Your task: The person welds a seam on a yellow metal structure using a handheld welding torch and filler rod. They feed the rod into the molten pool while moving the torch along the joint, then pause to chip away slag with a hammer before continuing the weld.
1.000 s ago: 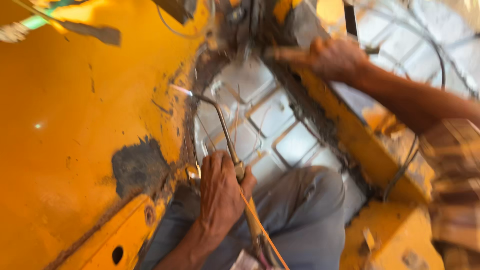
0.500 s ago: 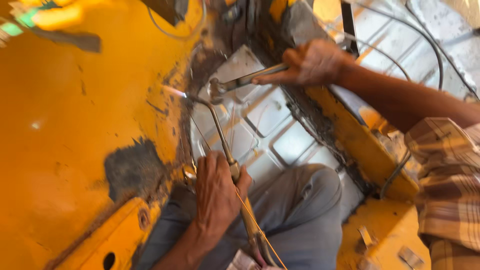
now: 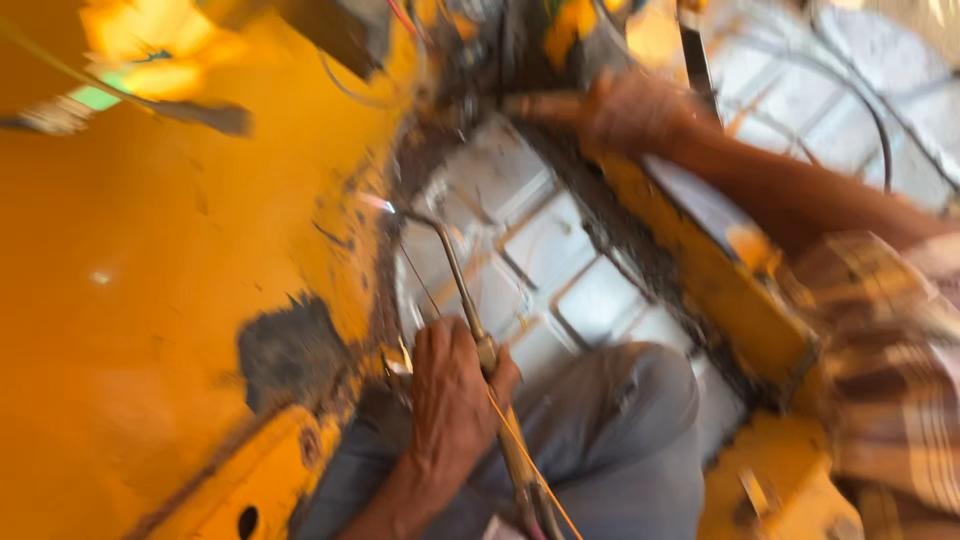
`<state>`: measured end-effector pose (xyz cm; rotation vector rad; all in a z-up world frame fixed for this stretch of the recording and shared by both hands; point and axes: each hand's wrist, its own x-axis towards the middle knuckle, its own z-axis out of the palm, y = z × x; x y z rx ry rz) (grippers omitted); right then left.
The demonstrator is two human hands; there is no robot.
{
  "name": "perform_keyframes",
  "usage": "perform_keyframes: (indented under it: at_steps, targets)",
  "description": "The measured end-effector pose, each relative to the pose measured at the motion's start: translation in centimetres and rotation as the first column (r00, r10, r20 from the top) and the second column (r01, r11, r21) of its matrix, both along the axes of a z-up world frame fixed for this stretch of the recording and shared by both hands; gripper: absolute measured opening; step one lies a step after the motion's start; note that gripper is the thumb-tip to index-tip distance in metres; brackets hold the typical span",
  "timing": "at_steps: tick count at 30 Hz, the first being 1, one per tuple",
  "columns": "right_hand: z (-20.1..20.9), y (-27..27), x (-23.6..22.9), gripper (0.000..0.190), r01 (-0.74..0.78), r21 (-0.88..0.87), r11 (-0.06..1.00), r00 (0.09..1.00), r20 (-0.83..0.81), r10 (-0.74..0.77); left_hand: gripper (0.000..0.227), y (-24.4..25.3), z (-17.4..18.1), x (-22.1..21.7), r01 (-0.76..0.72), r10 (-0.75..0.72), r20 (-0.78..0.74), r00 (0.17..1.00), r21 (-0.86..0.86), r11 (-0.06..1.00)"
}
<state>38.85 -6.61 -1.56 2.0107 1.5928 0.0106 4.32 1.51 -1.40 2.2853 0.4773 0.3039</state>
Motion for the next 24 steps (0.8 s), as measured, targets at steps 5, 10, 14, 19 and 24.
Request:
perform_keyframes:
  at_steps: [5, 10, 14, 19, 24]
  targets:
    - [-5.4, -2.3, 0.0, 0.072, -0.246, -0.01, 0.969, 0.969, 0.02, 0.247, 0.034, -0.3, -0.5, -0.8, -0.007, 0.006, -0.026, 1.0, -0.017, 1.0]
    - [-4.7, -2.0, 2.7, 0.072, -0.116, -0.002, 0.993, 0.986, 0.124, 0.115, 0.036, -0.3, -0.3, -0.3, -0.003, 0.003, -0.015, 1.0, -0.004, 1.0]
    - [-1.9, -0.6, 0.3, 0.067, -0.22, 0.072, 0.973, 0.958, 0.202, 0.201, 0.036, 0.0, 0.1, 0.1, -0.016, 0.017, -0.058, 0.998, 0.024, 1.0]
    - [-2.8, -3.2, 0.8, 0.06, -0.707, 0.058, 0.705, 0.664, 0.399, 0.633, 0.032, -0.7, -0.3, -0.8, -0.01, 0.008, -0.05, 0.999, -0.031, 0.999]
    - [-6.3, -2.1, 1.8, 0.067, -0.108, 0.056, 0.993, 0.985, 0.142, 0.099, 0.035, -0.3, 0.3, -1.1, 0.004, -0.003, -0.049, 0.999, 0.005, 1.0]
